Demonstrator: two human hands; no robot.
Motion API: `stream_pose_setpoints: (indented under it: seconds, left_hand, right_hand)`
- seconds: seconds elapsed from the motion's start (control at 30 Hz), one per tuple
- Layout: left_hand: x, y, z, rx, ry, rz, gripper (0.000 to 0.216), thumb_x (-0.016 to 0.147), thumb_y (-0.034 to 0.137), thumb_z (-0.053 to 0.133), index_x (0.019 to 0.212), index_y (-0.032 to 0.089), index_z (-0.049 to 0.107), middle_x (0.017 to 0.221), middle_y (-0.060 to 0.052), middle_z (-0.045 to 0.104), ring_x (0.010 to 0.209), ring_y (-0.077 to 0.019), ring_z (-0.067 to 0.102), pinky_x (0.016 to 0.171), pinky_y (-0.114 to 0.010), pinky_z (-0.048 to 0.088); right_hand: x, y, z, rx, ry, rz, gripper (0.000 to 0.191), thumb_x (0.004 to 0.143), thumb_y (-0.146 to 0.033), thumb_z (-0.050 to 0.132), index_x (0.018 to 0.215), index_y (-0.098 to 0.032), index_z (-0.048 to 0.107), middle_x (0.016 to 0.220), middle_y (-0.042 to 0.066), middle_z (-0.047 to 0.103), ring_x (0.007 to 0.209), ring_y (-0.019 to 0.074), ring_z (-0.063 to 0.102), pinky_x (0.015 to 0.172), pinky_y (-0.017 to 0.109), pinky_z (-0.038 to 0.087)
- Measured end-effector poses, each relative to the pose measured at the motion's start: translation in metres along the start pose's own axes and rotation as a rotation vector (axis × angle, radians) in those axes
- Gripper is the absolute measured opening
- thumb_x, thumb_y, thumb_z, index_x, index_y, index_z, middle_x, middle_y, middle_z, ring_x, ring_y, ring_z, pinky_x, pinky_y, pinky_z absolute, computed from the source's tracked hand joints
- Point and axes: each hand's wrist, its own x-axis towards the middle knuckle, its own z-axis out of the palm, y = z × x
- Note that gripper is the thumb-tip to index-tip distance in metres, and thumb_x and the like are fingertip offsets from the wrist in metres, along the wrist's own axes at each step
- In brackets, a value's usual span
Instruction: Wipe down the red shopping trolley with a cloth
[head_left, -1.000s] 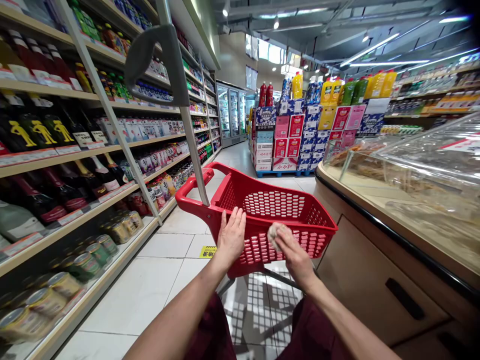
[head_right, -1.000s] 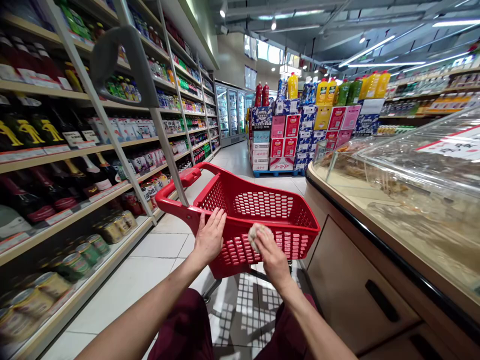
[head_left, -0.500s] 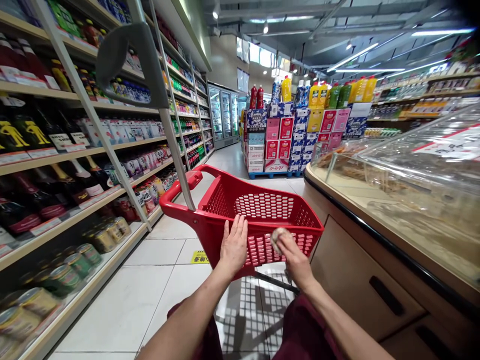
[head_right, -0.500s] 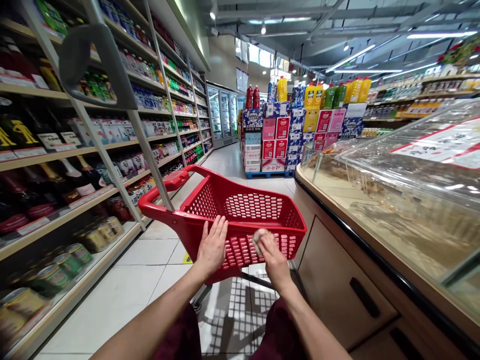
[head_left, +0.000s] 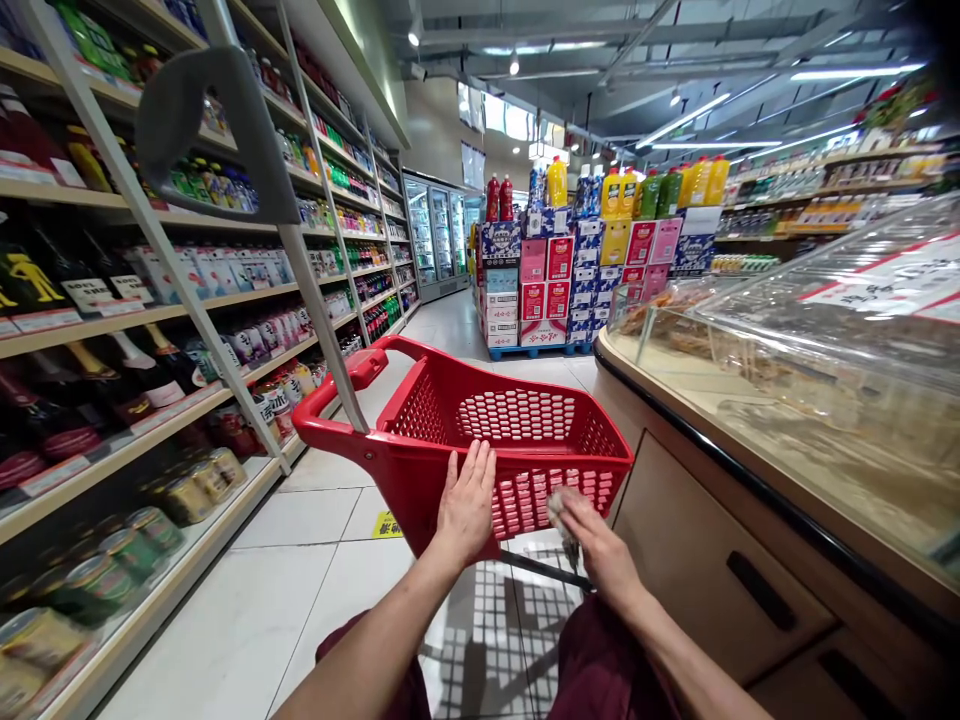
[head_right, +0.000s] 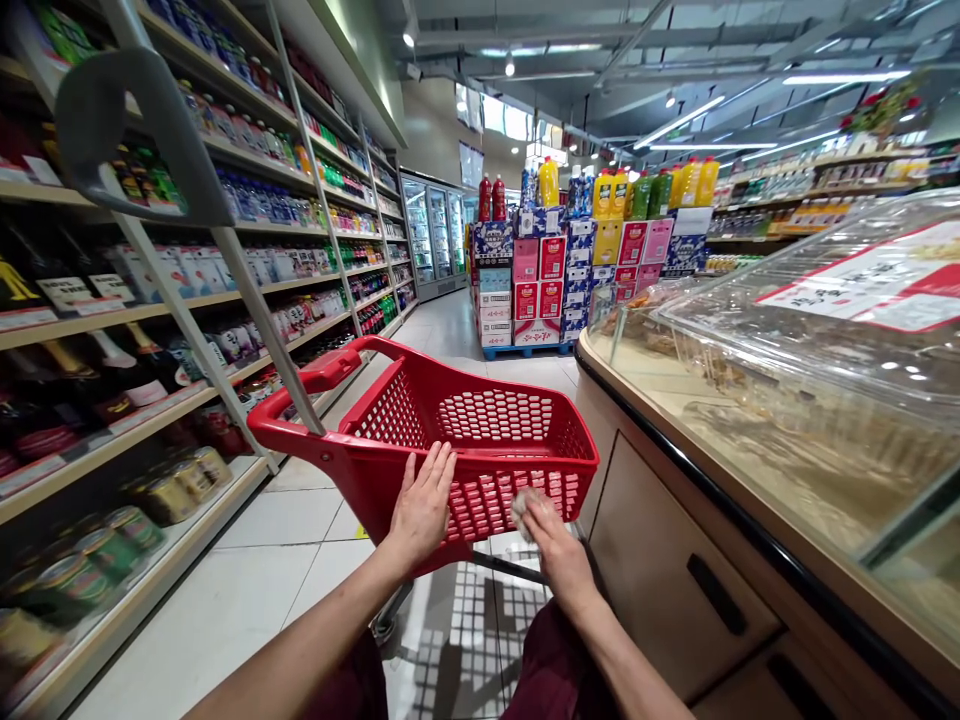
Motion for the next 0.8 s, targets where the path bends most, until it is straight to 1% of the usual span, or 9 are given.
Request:
stream_pose_setpoints:
  seconds: [0.07,0.13,0.27,0.33,0.43,0.5,0.67,0.73,0.8]
  left_hand:
    - [0.002,0.003,0.001,-0.004,-0.004,0.010,0.064,0.072,0.009,0.038,0.135,0.009,0.026,0.143,-0.010,0.028,0.133,-0.0214,0.016,0.108,-0.046,0.010]
    - [0.003,0.008,0.002,-0.013,-0.006,0.013,0.063,0.072,0.009,0.037,0.134,0.009,0.028,0.143,-0.010,0.027,0.133,-0.0216,0.017,0.109,-0.045,0.009]
    - [0.004,0.012,0.006,-0.031,0.011,0.005,0.062,0.073,0.010,0.037,0.134,0.008,0.029,0.143,-0.010,0.027,0.133,-0.0221,0.017,0.109,-0.045,0.010]
    - [0.005,0.013,0.008,-0.026,0.016,0.012,0.063,0.073,0.010,0.038,0.135,0.009,0.027,0.143,-0.010,0.027,0.133,-0.0221,0.016,0.109,-0.046,0.009]
    - [0.007,0.016,0.010,-0.022,0.013,0.041,0.064,0.073,0.011,0.038,0.135,0.009,0.026,0.143,-0.010,0.026,0.134,-0.0223,0.015,0.109,-0.046,0.009]
    - [0.007,0.019,0.012,-0.019,0.008,0.050,0.064,0.073,0.012,0.039,0.135,0.009,0.026,0.144,-0.010,0.025,0.134,-0.0224,0.015,0.109,-0.045,0.010]
    - [0.006,0.022,0.013,-0.015,0.002,0.061,0.069,0.069,0.011,0.041,0.136,0.010,0.023,0.144,-0.010,0.025,0.134,-0.0220,0.015,0.109,-0.045,0.011]
    - [0.006,0.022,0.013,-0.020,0.001,0.060,0.070,0.069,0.011,0.041,0.136,0.010,0.023,0.144,-0.010,0.024,0.134,-0.0223,0.014,0.109,-0.045,0.010]
    - [0.005,0.022,0.013,-0.027,0.001,0.047,0.068,0.070,0.012,0.041,0.136,0.009,0.025,0.144,-0.010,0.023,0.134,-0.0229,0.014,0.109,-0.045,0.010]
  right_hand:
    - [0.003,0.006,-0.007,0.005,0.064,0.058,0.045,0.083,-0.007,0.038,0.124,-0.024,0.048,0.133,0.003,0.044,0.126,0.0194,0.034,0.105,0.042,0.034]
    - [0.003,0.012,-0.012,-0.024,0.108,0.093,0.045,0.083,-0.007,0.038,0.124,-0.024,0.047,0.134,0.003,0.042,0.126,0.0194,0.033,0.105,0.042,0.033]
    - [-0.009,0.021,-0.012,-0.090,0.004,0.043,0.040,0.084,-0.011,0.040,0.117,-0.025,0.054,0.125,0.001,0.053,0.121,0.0156,0.041,0.098,0.031,0.042]
    - [-0.011,0.027,-0.015,-0.095,-0.005,0.049,0.040,0.083,-0.011,0.040,0.118,-0.024,0.054,0.126,0.002,0.052,0.122,0.0164,0.041,0.099,0.033,0.042]
    - [-0.010,0.039,-0.021,-0.105,0.110,0.116,0.045,0.082,-0.006,0.038,0.122,-0.023,0.050,0.133,0.002,0.044,0.125,0.0184,0.036,0.104,0.040,0.035]
    - [-0.016,0.047,-0.023,-0.134,0.140,0.164,0.049,0.081,-0.005,0.038,0.124,-0.025,0.048,0.134,0.001,0.043,0.125,0.0181,0.036,0.104,0.039,0.035]
    - [-0.036,0.056,-0.023,-0.162,0.008,0.184,0.053,0.077,-0.003,0.036,0.121,-0.027,0.051,0.131,-0.001,0.047,0.121,0.0164,0.041,0.099,0.032,0.042]
    - [-0.029,0.058,-0.027,-0.154,0.067,0.200,0.054,0.077,-0.003,0.036,0.123,-0.027,0.049,0.132,-0.001,0.045,0.122,0.0172,0.040,0.102,0.035,0.038]
    - [-0.021,0.061,-0.031,-0.158,0.176,0.228,0.056,0.076,-0.002,0.035,0.125,-0.026,0.047,0.135,-0.001,0.041,0.124,0.0181,0.037,0.104,0.038,0.034]
